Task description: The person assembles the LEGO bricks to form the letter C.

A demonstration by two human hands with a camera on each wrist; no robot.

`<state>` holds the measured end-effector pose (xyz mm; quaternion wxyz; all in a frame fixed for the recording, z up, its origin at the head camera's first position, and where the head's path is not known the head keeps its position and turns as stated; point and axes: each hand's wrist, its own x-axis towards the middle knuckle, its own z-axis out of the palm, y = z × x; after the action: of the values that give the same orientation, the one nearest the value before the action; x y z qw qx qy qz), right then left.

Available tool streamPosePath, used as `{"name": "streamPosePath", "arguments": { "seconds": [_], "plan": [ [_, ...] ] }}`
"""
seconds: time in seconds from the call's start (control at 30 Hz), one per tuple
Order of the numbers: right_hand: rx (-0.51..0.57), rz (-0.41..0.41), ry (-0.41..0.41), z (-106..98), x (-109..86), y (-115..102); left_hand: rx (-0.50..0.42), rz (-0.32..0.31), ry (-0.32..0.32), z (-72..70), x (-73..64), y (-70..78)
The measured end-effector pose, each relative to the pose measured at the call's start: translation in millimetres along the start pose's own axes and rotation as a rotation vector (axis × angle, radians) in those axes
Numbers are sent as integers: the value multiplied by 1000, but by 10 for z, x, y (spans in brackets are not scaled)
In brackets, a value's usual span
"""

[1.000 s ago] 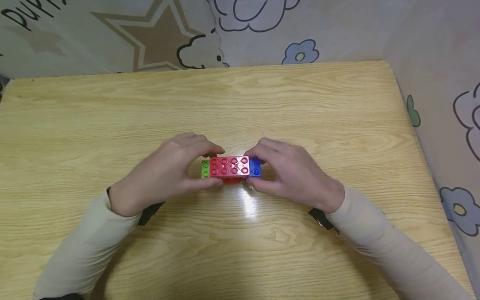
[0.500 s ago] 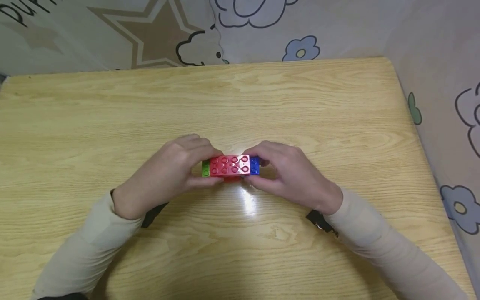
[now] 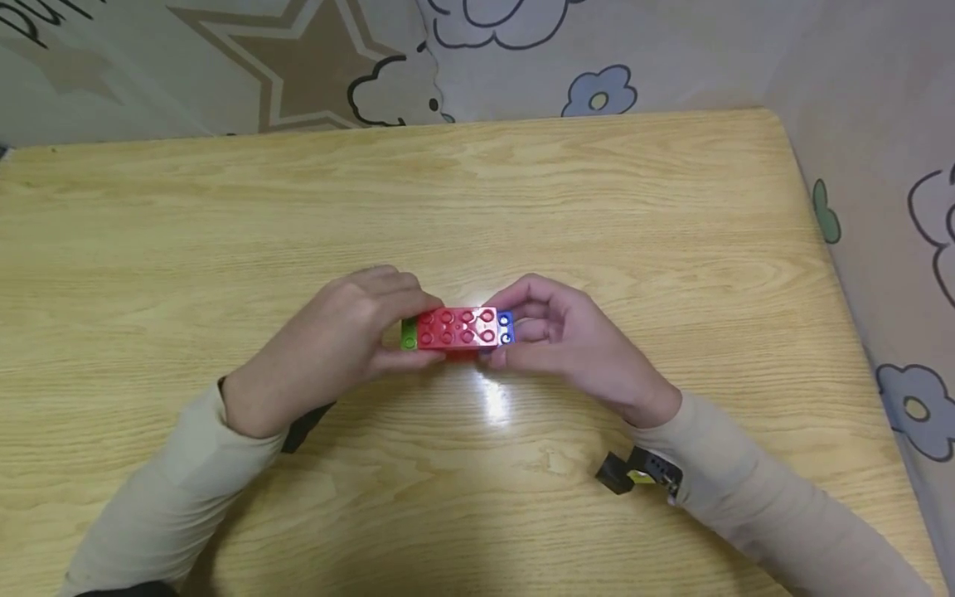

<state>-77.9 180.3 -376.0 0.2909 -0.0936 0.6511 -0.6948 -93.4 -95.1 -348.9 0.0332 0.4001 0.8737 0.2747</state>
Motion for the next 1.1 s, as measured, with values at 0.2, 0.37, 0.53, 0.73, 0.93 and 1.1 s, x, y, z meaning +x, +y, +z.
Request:
{"name": "streamPosePath", "arguments": {
  "seconds": [0.2, 0.37, 0.53, 0.73, 0.93, 1.1],
  "plan": [
    [63, 27, 38, 4, 23, -8, -2, -1, 5, -12, 2, 4],
    [112, 42, 88, 78, 88, 23, 6, 2, 8, -3, -5, 6],
    [135, 25, 127, 119, 104, 38, 18, 26, 22, 17, -3, 6],
    [126, 17, 148, 135, 106, 15, 5, 22, 25, 12, 11, 16],
    [121, 33, 156, 144, 114, 0, 10, 13, 21, 11, 5, 24],
    [131, 53, 139, 126, 127, 5, 10, 17, 27, 16, -1, 24]
  ]
}}
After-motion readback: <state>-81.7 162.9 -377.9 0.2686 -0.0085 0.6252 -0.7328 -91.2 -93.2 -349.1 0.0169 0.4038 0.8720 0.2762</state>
